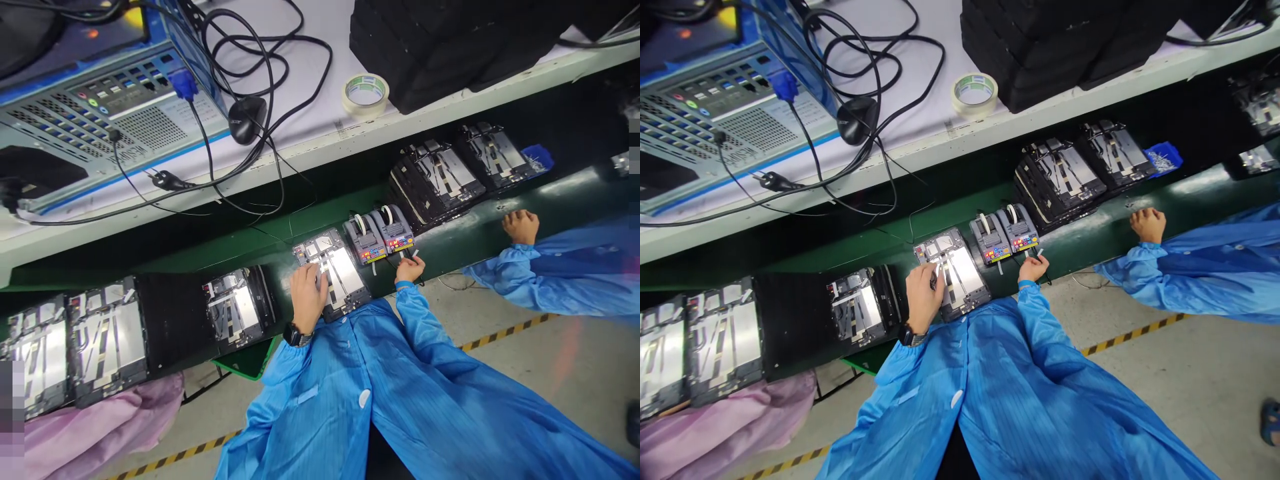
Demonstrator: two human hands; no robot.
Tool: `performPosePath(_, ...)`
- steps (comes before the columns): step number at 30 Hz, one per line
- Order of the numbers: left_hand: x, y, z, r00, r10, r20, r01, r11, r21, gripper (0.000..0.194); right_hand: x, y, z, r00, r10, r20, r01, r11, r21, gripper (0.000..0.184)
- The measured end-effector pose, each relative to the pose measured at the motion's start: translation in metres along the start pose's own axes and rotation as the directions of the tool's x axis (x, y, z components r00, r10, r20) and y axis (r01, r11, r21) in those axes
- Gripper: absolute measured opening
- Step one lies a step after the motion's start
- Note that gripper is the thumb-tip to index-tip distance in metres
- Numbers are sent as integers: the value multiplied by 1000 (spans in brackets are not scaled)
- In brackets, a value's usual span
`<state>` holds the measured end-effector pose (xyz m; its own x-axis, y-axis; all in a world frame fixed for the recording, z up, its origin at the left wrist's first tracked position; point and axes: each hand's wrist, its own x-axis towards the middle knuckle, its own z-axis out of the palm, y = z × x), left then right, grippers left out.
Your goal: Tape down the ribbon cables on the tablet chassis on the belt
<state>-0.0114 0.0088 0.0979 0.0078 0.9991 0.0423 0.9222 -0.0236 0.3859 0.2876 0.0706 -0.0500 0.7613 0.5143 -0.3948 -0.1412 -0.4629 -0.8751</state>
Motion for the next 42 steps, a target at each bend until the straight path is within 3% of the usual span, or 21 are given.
performPosePath(2, 17, 10, 2, 1000, 10, 1, -10, 1000, 3, 38, -10, -1, -6, 989, -104, -102, 103, 995, -9, 41)
performPosePath(3, 28, 15, 4, 1000, 15, 6, -15, 1000, 11, 39, -17, -5, -9, 979, -177, -100, 175, 984, -22, 43)
performPosePath(5, 52, 23, 9, 1000, 14, 11, -14, 999, 42, 45, -31, -18, -10, 945, -326, 40, 328, 943, -56, 48)
performPosePath(7, 75, 26, 15, 999, 16, 32, -18, 997, 80, 53, -48, -40, -4, 872, -432, 232, 461, 883, -90, 56)
performPosePath(11, 107, 19, 24, 987, 0, 163, -17, 994, 107, 60, -75, -90, 33, 634, -504, 587, 675, 731, -100, 72)
performPosePath(16, 125, 6, 23, 945, -58, 322, 36, 997, 74, 60, -84, -128, 88, 293, -468, 834, 857, 514, -13, 85)
performPosePath(18, 130, 4, 22, 934, -70, 351, 49, 996, 70, 58, -82, -135, 101, 195, -399, 896, 896, 443, 3, 89)
performPosePath(20, 135, 2, 21, 927, -74, 368, 54, 996, 65, 55, -77, -139, 107, 135, -351, 926, 916, 401, 19, 91)
performPosePath(27, 139, -3, 18, 926, -19, 378, 6, 999, 34, 56, -58, -138, 108, 70, -366, 928, 928, 365, 74, 98)
performPosePath(35, 144, -4, 19, 905, -22, 424, -1, 998, 55, 60, -51, -123, 113, 59, -395, 917, 908, 402, 115, 95)
performPosePath(42, 150, -11, 18, 893, -26, 449, 31, 999, -5, 59, -53, -132, 117, 49, -359, 932, 920, 380, 98, 90)
